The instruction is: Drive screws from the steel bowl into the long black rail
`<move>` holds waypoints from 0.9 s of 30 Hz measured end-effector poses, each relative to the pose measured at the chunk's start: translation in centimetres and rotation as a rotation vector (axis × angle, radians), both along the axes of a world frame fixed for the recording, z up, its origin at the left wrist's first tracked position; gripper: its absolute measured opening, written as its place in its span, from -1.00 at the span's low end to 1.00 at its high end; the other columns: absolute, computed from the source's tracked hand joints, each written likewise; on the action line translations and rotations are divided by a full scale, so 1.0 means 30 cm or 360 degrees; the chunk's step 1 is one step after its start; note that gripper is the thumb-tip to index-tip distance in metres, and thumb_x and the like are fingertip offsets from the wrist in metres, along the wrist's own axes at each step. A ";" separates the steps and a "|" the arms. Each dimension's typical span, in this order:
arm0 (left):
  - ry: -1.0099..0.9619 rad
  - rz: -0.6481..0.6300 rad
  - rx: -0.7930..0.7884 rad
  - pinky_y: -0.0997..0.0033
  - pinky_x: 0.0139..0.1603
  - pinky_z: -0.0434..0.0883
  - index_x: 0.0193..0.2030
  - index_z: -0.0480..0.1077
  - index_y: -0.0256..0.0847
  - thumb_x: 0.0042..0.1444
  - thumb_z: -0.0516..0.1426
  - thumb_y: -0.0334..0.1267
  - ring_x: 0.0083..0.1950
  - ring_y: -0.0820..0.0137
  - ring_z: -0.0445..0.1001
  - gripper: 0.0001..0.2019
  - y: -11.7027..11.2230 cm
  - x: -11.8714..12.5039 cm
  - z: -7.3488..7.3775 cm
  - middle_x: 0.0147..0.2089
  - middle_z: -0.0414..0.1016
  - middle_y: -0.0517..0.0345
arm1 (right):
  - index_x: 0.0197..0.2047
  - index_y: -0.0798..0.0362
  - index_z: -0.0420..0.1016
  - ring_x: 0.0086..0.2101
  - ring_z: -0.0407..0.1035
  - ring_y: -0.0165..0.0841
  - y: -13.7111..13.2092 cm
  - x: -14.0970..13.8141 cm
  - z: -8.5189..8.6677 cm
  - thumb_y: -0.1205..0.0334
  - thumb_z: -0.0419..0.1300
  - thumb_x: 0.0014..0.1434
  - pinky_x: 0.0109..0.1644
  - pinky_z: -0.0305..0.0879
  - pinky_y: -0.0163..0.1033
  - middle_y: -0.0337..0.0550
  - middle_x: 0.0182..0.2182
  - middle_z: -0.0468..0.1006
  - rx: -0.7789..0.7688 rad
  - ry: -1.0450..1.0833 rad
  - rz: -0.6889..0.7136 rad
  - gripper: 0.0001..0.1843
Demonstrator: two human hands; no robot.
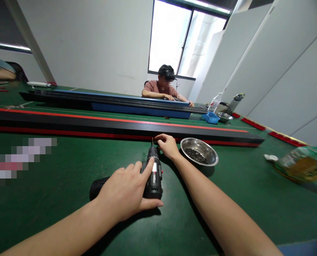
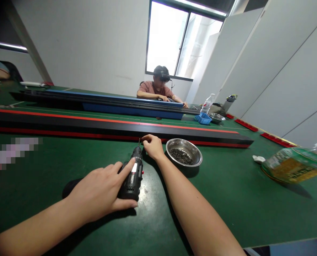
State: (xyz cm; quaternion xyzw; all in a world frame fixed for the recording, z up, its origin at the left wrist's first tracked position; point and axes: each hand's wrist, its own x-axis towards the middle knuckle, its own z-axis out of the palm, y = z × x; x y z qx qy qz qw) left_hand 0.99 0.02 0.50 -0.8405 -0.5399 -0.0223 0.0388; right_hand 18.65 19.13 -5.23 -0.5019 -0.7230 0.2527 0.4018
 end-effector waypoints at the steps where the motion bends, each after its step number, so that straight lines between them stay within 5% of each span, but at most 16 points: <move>1: 0.0002 -0.0003 0.0004 0.09 -0.12 0.49 0.54 -0.08 -0.15 0.10 -0.01 0.48 -0.09 0.03 0.53 0.03 0.004 -0.003 0.000 -0.01 0.48 -0.13 | -0.14 0.04 0.67 -0.23 0.57 -0.31 -0.003 -0.001 0.002 0.38 0.12 0.14 -0.06 0.45 -0.26 -0.15 -0.21 0.70 0.0021 -0.0016 -0.0012 -0.69; 10: 0.0033 -0.0034 0.0062 0.09 -0.21 0.49 0.54 -0.06 -0.15 0.10 -0.03 0.49 -0.16 0.02 0.55 0.02 0.020 -0.017 -0.006 -0.07 0.47 -0.08 | -0.09 0.01 0.61 -0.17 0.53 -0.29 -0.151 -0.022 0.069 0.36 0.09 0.22 -0.01 0.39 -0.25 -0.12 -0.13 0.66 0.0473 -0.0218 -0.0136 -0.70; 15: 0.0033 -0.0050 0.0062 0.10 -0.20 0.49 0.54 -0.08 -0.16 0.10 -0.03 0.49 -0.13 0.01 0.56 0.03 0.028 -0.016 -0.010 -0.03 0.49 -0.11 | -0.09 0.02 0.61 -0.15 0.51 -0.24 -0.257 0.090 0.166 0.29 0.10 0.26 -0.01 0.35 -0.24 -0.04 -0.12 0.64 0.0626 -0.0532 -0.0224 -0.73; 21: 0.0007 -0.0025 0.0050 0.10 -0.22 0.49 0.54 -0.09 -0.10 0.09 -0.05 0.51 -0.14 0.02 0.55 0.03 0.024 -0.015 -0.011 -0.04 0.48 -0.09 | -0.14 -0.01 0.67 -0.19 0.54 -0.11 -0.226 0.307 0.238 0.21 0.12 0.22 -0.10 0.35 -0.15 -0.01 -0.20 0.68 0.0223 -0.0977 -0.0817 -0.71; 27: 0.0016 0.0002 0.0022 0.12 -0.21 0.47 0.55 -0.15 -0.07 0.12 -0.04 0.48 -0.14 0.03 0.54 0.00 0.011 -0.019 -0.005 -0.06 0.47 -0.06 | -0.03 -0.09 0.68 -0.13 0.56 -0.10 -0.185 0.391 0.215 0.27 0.12 0.20 -0.10 0.35 -0.16 -0.02 -0.14 0.69 -0.0150 -0.1111 -0.0760 -0.63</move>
